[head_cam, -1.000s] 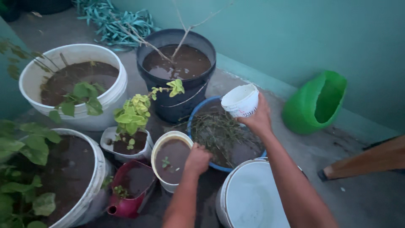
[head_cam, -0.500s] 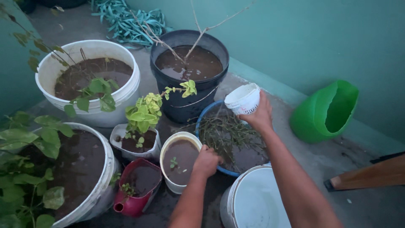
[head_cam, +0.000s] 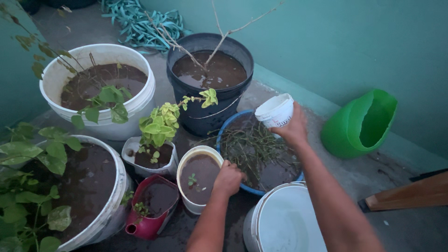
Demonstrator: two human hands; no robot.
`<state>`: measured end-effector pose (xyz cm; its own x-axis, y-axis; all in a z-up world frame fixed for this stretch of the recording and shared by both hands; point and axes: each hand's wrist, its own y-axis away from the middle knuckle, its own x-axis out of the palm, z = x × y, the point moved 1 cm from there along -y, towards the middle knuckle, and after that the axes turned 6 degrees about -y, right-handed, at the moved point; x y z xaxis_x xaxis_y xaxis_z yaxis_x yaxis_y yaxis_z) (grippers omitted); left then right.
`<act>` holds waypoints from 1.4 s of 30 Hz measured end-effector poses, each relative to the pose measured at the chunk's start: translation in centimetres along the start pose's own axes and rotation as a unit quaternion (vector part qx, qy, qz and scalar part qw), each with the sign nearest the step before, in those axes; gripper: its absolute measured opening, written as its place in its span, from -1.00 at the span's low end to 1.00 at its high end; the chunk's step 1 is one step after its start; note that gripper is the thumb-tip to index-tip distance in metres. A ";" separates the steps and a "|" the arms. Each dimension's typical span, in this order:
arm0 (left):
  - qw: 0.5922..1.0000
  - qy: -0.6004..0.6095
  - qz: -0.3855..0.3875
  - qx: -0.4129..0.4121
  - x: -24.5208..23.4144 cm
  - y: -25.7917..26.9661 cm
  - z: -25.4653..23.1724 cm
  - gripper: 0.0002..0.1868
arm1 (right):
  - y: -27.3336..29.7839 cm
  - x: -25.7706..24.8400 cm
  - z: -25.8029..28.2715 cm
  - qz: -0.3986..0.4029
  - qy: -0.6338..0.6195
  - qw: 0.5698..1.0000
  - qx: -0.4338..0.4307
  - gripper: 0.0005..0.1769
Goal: The person fills a small white cup with water from a hose inside a bucket and pours it onto several potted plants including an aloe and leafy greens.
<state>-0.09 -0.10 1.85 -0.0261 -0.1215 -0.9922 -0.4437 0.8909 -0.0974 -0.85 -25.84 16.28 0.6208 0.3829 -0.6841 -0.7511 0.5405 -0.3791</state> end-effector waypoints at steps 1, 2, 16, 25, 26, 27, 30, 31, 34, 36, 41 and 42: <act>1.000 0.000 0.000 0.000 0.1 0.0 0.0 -0.71 | -0.2 0.0 -0.5 0.000 0.000 1.000 0.000 0.47; 1.000 0.001 -0.007 0.000 0.2 -0.1 0.1 -0.71 | -0.4 -0.1 -1.0 0.001 0.014 1.000 0.006 0.47; 0.977 0.190 -0.093 0.000 -3.0 2.1 -0.8 -0.55 | 7.5 -7.5 3.5 -0.110 -0.228 0.967 -0.014 0.37; 0.849 0.247 -0.399 -0.244 -9.2 17.7 -1.4 -0.59 | 17.1 -10.4 11.9 -0.101 -0.413 0.905 0.015 0.27; 0.835 0.222 -0.416 -0.285 -9.5 19.8 -0.4 -0.57 | 17.7 -10.4 13.0 -0.097 -0.420 0.902 0.003 0.29; 0.819 0.197 -0.430 -0.324 -9.8 21.8 0.5 -0.55 | 18.4 -10.4 14.2 -0.094 -0.424 0.901 -0.007 0.31; 0.755 0.193 -0.503 -0.373 -9.8 28.0 4.2 -0.58 | 20.1 -10.6 17.4 -0.073 -0.443 0.893 -0.009 0.23; 0.727 0.210 -0.496 -0.424 -9.4 29.9 5.2 -0.55 | 20.5 -10.5 18.5 -0.070 -0.445 0.893 -0.010 0.23; 0.638 0.260 -0.552 -0.469 -7.8 33.0 8.3 -0.46 | 22.0 -10.4 20.9 -0.034 -0.431 0.902 -0.012 0.21; 0.623 0.341 -0.558 -0.429 -7.2 33.8 10.2 -0.46 | 22.4 -10.7 22.4 -0.029 -0.333 0.941 -0.054 0.20; 0.599 0.466 -0.527 -0.381 -6.1 35.3 11.0 -0.42 | 22.4 -12.8 25.8 -0.028 -0.404 0.914 -0.004 0.13; 0.598 0.469 -0.532 -0.372 -5.8 35.5 11.3 -0.44 | 22.3 -13.2 26.5 -0.032 -0.448 0.893 0.014 0.10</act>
<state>-5.61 37.14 3.32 0.2899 -0.9500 0.1157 -0.9231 -0.3095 -0.2283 -19.87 1.01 33.37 0.6023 0.7897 0.1165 -0.7094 0.5964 -0.3756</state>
